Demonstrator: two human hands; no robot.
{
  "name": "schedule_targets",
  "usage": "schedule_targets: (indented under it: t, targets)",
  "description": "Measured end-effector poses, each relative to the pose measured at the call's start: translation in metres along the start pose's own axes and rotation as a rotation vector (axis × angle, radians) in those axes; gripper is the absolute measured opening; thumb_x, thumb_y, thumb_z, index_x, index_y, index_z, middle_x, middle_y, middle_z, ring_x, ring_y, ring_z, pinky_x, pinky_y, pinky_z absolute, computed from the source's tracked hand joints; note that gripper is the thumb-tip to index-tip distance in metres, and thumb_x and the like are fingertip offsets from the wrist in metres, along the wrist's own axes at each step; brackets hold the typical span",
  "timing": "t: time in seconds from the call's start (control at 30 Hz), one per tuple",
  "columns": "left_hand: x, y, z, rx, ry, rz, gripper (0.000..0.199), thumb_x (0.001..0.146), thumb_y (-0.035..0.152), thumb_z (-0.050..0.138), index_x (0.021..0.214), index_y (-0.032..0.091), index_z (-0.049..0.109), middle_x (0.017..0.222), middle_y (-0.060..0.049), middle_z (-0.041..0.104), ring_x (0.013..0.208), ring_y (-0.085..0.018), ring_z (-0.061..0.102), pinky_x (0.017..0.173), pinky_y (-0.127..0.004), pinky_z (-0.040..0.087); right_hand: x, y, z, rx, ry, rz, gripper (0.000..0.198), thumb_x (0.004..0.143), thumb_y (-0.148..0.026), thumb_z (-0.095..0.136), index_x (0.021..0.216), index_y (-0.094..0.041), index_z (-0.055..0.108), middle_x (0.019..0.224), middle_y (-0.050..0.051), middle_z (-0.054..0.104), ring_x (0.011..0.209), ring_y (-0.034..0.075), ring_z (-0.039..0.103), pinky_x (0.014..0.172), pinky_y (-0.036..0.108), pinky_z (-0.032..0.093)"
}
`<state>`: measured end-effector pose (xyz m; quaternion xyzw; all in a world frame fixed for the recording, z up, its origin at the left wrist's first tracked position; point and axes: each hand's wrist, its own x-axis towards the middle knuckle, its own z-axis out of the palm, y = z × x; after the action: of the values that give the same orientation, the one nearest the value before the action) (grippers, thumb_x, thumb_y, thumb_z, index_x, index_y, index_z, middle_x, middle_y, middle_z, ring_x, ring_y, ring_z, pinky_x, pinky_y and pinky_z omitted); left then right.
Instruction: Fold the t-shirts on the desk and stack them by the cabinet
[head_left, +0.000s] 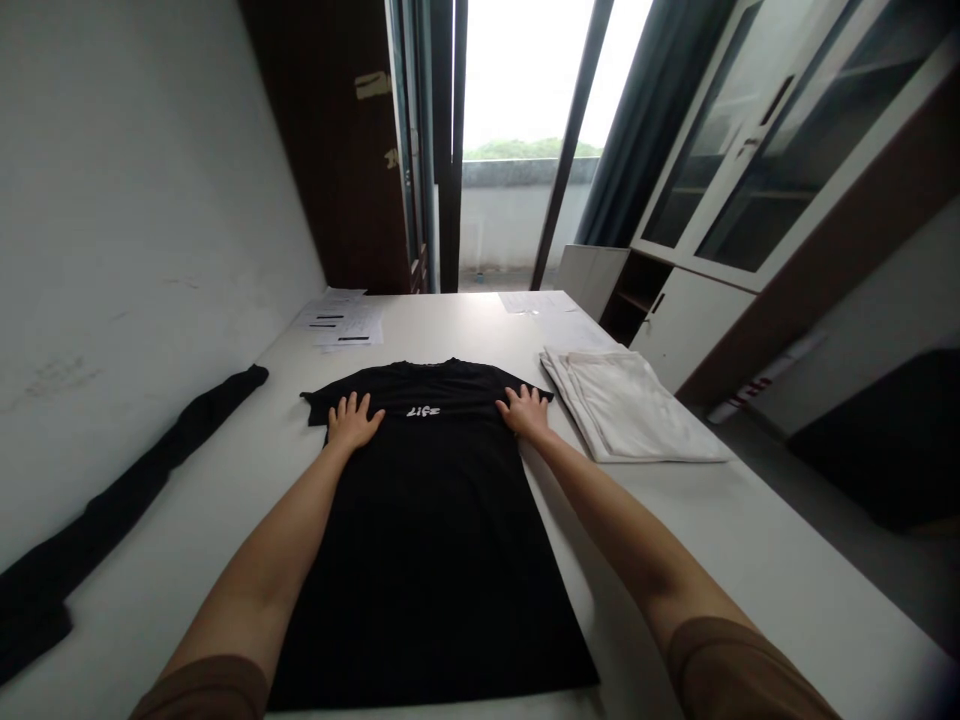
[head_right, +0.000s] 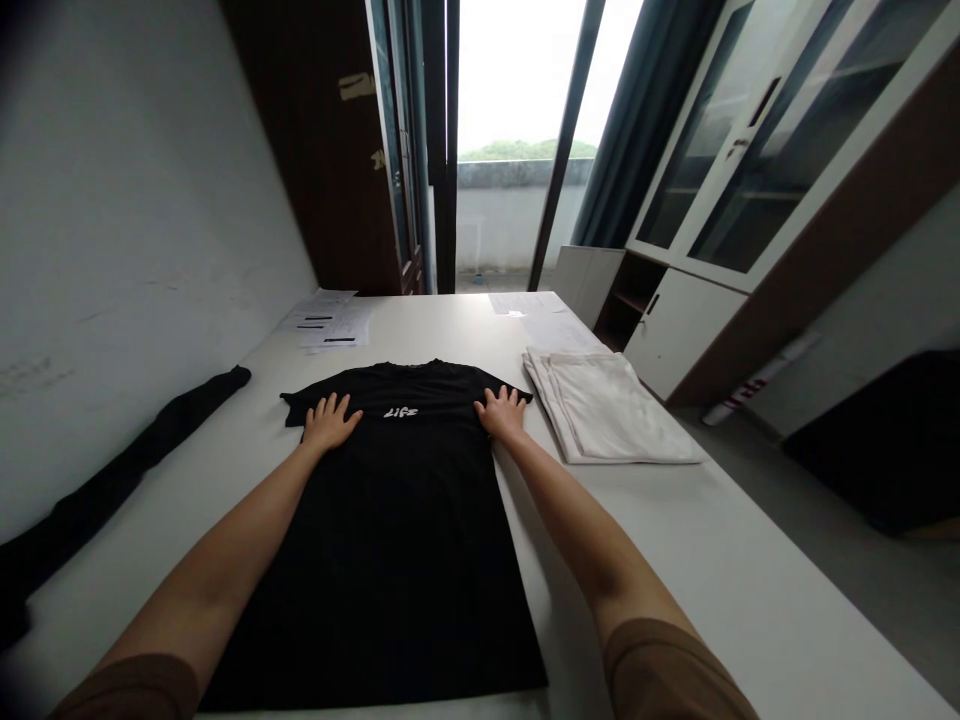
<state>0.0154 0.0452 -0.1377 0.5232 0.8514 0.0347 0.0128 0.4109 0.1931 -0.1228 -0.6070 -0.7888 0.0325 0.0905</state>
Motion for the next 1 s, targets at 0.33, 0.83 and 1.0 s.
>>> schedule_targets:
  t: [0.33, 0.83, 1.0]
  targets:
    - [0.022, -0.028, -0.032, 0.034, 0.022, -0.093, 0.078, 0.096, 0.069, 0.029, 0.149, 0.015, 0.051, 0.157, -0.024, 0.041, 0.146, -0.047, 0.032, 0.113, -0.071, 0.022, 0.003, 0.024, -0.006, -0.035, -0.009, -0.023, 0.059, 0.102, -0.057, 0.040, 0.151, -0.026, 0.049, 0.160, 0.016, 0.037, 0.147, 0.039, 0.029, 0.115, 0.061, 0.024]
    - [0.078, 0.129, 0.011, -0.077, -0.012, 0.410, 0.065, 0.101, 0.063, 0.032, 0.159, 0.033, 0.034, 0.169, -0.003, 0.023, 0.156, -0.030, 0.015, 0.124, -0.056, 0.012, 0.079, -0.037, 0.019, 0.017, -0.164, -0.337, 0.069, 0.101, -0.069, 0.031, 0.161, -0.035, 0.031, 0.170, 0.004, 0.018, 0.155, 0.035, 0.011, 0.121, 0.063, 0.009]
    - [0.112, 0.127, 0.011, -0.094, -0.033, 0.326, 0.075, 0.099, 0.070, 0.027, 0.161, 0.029, 0.030, 0.171, -0.008, 0.016, 0.156, -0.038, 0.010, 0.121, -0.066, 0.010, 0.101, -0.021, 0.019, 0.047, -0.183, -0.366, 0.068, 0.101, -0.069, 0.033, 0.160, -0.036, 0.032, 0.170, 0.002, 0.019, 0.156, 0.032, 0.011, 0.123, 0.058, 0.009]
